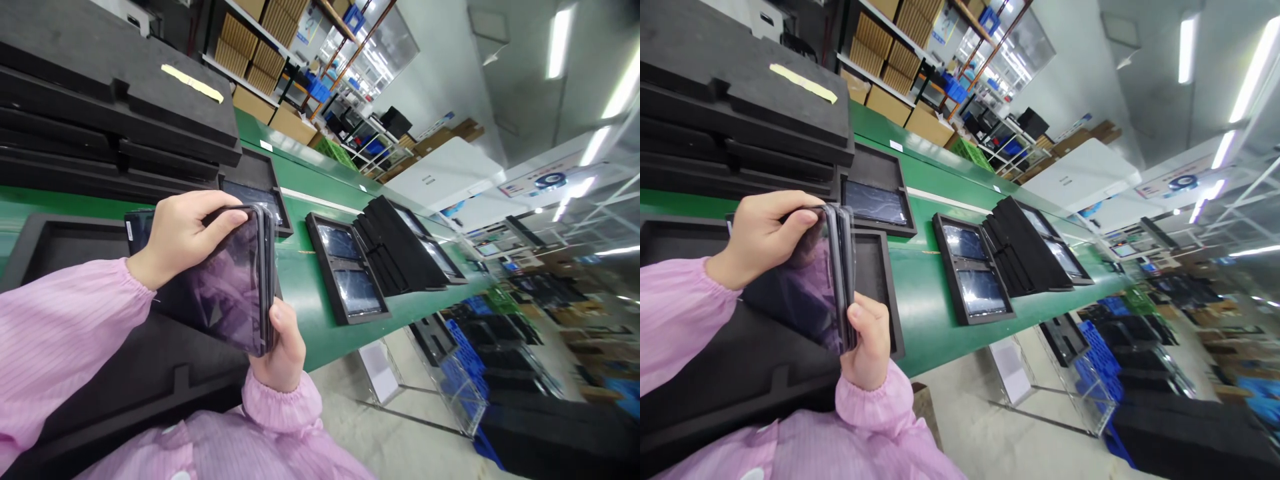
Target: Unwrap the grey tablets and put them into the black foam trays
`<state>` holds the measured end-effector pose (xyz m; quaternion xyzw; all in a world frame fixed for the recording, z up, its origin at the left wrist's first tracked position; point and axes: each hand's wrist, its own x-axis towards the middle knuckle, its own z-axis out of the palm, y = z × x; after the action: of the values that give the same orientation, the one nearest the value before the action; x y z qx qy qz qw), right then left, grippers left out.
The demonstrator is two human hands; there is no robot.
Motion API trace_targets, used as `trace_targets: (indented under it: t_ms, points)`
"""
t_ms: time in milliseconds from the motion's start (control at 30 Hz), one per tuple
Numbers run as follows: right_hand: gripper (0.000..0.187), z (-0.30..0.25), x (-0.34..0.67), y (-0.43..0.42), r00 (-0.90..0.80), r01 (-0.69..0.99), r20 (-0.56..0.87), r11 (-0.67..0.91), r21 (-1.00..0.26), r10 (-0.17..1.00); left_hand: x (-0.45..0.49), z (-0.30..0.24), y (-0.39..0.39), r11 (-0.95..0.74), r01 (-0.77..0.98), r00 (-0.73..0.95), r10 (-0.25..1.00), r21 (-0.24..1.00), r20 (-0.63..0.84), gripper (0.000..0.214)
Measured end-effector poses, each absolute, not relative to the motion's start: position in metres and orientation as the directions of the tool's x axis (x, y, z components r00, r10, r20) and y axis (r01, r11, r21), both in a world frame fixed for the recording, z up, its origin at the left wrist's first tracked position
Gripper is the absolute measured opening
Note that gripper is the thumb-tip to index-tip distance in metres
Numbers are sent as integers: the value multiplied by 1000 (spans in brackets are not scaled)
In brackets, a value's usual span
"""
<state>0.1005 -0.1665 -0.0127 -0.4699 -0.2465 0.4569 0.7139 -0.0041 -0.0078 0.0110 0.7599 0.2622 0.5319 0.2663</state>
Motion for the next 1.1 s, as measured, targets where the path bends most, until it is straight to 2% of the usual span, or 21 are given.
trace_targets:
  t_ms: [300,433,633,800,900,1100]
  points:
    - [28,-12,99,-166,514,-405,-61,179,-897,856,-4,12,-4,-734,138,303,670,665,678,46]
    - [34,-8,97,-166,503,-422,-60,184,-888,862,-6,13,-3,-753,134,291,651,644,701,46]
    - [21,-10,99,-168,475,-456,-44,202,-867,879,-5,11,-3,-750,112,295,651,651,699,40]
    - [26,-14,101,-168,449,-470,-41,197,-861,892,-5,10,-2,-790,107,314,603,604,733,39]
    - [30,-12,106,-170,428,-414,-50,147,-898,902,-5,10,-3,-795,102,311,596,598,740,38]
    - [37,-10,119,-186,361,-178,-54,12,-984,931,-2,11,-14,-816,66,322,562,574,762,38]
